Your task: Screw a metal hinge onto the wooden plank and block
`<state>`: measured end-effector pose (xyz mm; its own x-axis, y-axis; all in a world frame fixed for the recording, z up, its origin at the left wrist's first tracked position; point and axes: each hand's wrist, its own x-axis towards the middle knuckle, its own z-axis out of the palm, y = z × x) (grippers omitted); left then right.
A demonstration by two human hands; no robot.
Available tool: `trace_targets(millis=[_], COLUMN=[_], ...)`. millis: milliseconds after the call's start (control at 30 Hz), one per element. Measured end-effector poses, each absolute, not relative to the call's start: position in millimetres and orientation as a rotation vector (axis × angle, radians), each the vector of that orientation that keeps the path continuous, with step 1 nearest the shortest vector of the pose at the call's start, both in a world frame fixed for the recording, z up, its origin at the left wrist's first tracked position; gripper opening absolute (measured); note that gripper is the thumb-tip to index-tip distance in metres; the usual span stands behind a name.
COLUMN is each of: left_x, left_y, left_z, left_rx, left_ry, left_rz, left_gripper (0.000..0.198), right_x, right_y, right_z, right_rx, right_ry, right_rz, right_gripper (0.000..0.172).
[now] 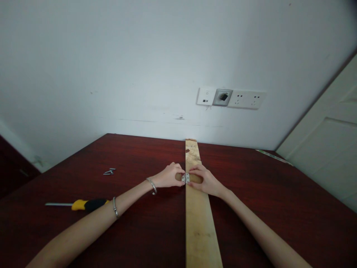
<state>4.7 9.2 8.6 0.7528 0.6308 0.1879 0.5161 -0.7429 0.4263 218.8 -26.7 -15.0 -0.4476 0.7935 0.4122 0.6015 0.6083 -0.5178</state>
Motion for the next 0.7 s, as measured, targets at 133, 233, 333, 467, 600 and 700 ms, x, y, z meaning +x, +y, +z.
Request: trace_targets(millis=[133, 233, 333, 467, 600, 700], left_x=[4.9, 5.1, 5.2, 4.7, 4.2, 4.3], left_y=[9.6, 10.2, 10.6, 10.8, 10.8, 10.5], left_z=[7.1, 5.8, 5.2, 4.1, 3.4, 4.4], left_rx=[2.599, 2.597, 2.597, 2.584, 2.581, 2.586], left_ry=[0.896, 0.894, 0.882, 0.889, 0.887, 0.889], left_rz=[0.456, 0.463, 0.468, 0.477, 0.491, 0.485], left_gripper=[0.023, 0.023, 0.020, 0.019, 0.018, 0.017], right_x=[218.9, 218.6, 218.5, 218.3, 217.3, 216.9], right_y=[-27.0, -27.6, -27.9, -27.6, -27.2, -26.7], right_z=[-14.5, -13.2, -12.3, -13.1, -14.7, -15.7], right_rx=[-1.102, -1.102, -1.093, -1.074, -1.076, -1.083], right_ry=[-2.208, -2.197, -2.181, -2.178, -2.167, -2.162], right_rz=[0.394, 0.398, 0.403, 0.403, 0.384, 0.371], right_gripper=[0.038, 0.036, 0.032, 0.031, 0.031, 0.030])
